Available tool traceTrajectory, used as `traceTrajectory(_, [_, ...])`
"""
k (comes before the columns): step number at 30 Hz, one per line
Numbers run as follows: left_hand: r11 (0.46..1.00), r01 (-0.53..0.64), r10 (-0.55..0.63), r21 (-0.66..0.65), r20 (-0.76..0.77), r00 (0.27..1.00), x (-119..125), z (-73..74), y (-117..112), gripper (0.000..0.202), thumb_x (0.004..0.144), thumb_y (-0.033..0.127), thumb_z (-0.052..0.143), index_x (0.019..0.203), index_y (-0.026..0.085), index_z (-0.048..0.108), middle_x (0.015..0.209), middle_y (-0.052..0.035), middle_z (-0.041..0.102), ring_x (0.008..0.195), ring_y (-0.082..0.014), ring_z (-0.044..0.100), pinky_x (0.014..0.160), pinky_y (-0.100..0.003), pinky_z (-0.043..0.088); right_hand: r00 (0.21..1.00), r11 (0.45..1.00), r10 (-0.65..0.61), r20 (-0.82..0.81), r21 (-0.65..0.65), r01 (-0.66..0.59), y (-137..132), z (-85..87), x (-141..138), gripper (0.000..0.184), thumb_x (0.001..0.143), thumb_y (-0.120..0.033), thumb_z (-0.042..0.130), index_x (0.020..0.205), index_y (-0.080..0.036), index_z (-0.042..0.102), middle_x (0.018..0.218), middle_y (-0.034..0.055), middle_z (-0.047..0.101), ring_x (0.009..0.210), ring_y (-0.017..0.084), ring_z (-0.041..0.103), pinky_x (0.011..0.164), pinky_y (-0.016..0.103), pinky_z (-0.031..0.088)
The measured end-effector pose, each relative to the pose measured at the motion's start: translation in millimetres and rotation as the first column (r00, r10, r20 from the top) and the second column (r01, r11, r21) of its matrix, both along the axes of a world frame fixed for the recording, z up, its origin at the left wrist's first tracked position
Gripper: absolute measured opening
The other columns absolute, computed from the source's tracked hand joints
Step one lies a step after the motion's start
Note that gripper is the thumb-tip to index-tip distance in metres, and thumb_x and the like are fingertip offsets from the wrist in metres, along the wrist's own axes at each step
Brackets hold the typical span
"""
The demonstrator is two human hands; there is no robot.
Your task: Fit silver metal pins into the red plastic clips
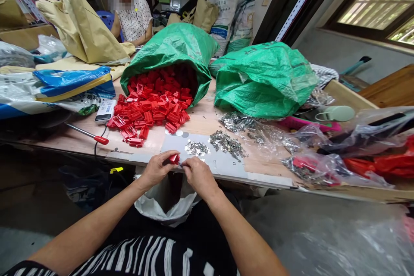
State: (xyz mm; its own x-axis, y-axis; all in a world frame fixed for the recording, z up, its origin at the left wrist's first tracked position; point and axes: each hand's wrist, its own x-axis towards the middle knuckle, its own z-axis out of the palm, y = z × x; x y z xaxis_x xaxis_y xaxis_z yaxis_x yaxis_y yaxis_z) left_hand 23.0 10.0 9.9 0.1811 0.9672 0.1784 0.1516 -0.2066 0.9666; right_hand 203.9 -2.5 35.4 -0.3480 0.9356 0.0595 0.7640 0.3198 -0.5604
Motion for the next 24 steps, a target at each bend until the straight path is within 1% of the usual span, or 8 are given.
traceTrajectory(4, [0.998,-0.005,0.005,-0.058,0.005,1.000,-1,1.1,1,0.037,0.065,0.015,0.069,0.100,0.028,0.072,0.100,-0.0024,0.072,0.094,-0.0229,0.062,0.092,-0.034,0.042,0.991,0.998,-0.055,0.119,-0.032,0.059,0,7.4,-11,0.015,0.086,-0.015,0.052,0.087,-0.020,0.066,0.086,0.0066,0.063,0.081,0.020,0.059,0.070,0.030,0.041])
traceTrajectory(7, [0.995,0.003,0.000,-0.100,0.026,1.000,0,0.7,3,0.037,0.064,0.013,0.067,0.097,0.028,0.072,0.095,-0.0010,0.072,0.092,-0.0227,0.062,0.091,-0.033,0.042,0.988,0.996,-0.092,0.125,-0.001,0.093,0,7.0,-19,0.014,0.085,-0.014,0.051,0.086,-0.019,0.064,0.085,0.0077,0.063,0.079,0.020,0.058,0.068,0.029,0.040])
traceTrajectory(10, [0.995,-0.005,0.008,-0.099,0.036,0.999,2,0.2,1,0.039,0.063,0.012,0.066,0.098,0.027,0.071,0.094,-0.0004,0.071,0.091,-0.0219,0.061,0.091,-0.033,0.041,0.989,0.995,-0.104,0.103,0.017,0.103,-2,3.6,-20,0.012,0.085,-0.014,0.052,0.087,-0.019,0.063,0.086,0.0073,0.062,0.079,0.018,0.057,0.069,0.028,0.041])
traceTrajectory(14, [0.997,-0.066,0.066,-0.046,0.008,0.998,6,2.2,-11,0.036,0.065,0.014,0.067,0.099,0.026,0.069,0.092,-0.0003,0.069,0.085,-0.0195,0.060,0.085,-0.030,0.042,0.998,0.998,-0.053,-0.036,-0.017,0.053,-9,0.0,-12,0.014,0.089,-0.018,0.048,0.098,-0.020,0.059,0.094,0.0057,0.060,0.089,0.018,0.057,0.078,0.029,0.043])
traceTrajectory(18, [0.993,-0.114,0.114,0.023,-0.010,0.993,6,9.6,-29,0.030,0.068,0.013,0.066,0.096,0.024,0.067,0.089,-0.0008,0.067,0.084,-0.0185,0.059,0.082,-0.029,0.042,0.965,0.999,0.016,-0.261,0.037,-0.007,-22,-2.3,-3,0.018,0.094,-0.023,0.038,0.102,-0.020,0.054,0.097,0.0057,0.058,0.092,0.017,0.055,0.081,0.030,0.044])
traceTrajectory(21, [0.989,-0.147,0.149,-0.027,0.086,0.985,5,18.8,-39,0.030,0.068,0.016,0.069,0.097,0.023,0.065,0.085,-0.0002,0.065,0.081,-0.0170,0.058,0.081,-0.028,0.042,0.939,1.000,-0.002,-0.345,-0.017,-0.004,-31,-1.8,1,0.018,0.095,-0.028,0.036,0.101,-0.020,0.051,0.087,0.0036,0.058,0.080,0.016,0.055,0.071,0.028,0.045])
traceTrajectory(23, [0.982,-0.120,0.153,-0.148,0.238,0.959,6,25.0,-43,0.030,0.071,0.020,0.070,0.100,0.023,0.063,0.081,0.0010,0.064,0.077,-0.0150,0.058,0.079,-0.027,0.042,0.917,0.996,0.007,-0.398,-0.076,-0.040,-36,1.0,1,0.020,0.095,-0.030,0.037,0.107,-0.020,0.049,0.076,0.0002,0.055,0.069,0.014,0.053,0.064,0.026,0.043])
traceTrajectory(24, [0.972,-0.071,0.147,-0.225,0.342,0.928,6,27.6,-45,0.027,0.073,0.023,0.069,0.098,0.022,0.062,0.080,0.0013,0.064,0.075,-0.0141,0.059,0.079,-0.027,0.043,0.904,0.993,0.024,-0.428,-0.097,-0.072,-38,3.2,1,0.024,0.095,-0.031,0.037,0.113,-0.019,0.047,0.071,-0.0016,0.053,0.064,0.013,0.051,0.062,0.025,0.042])
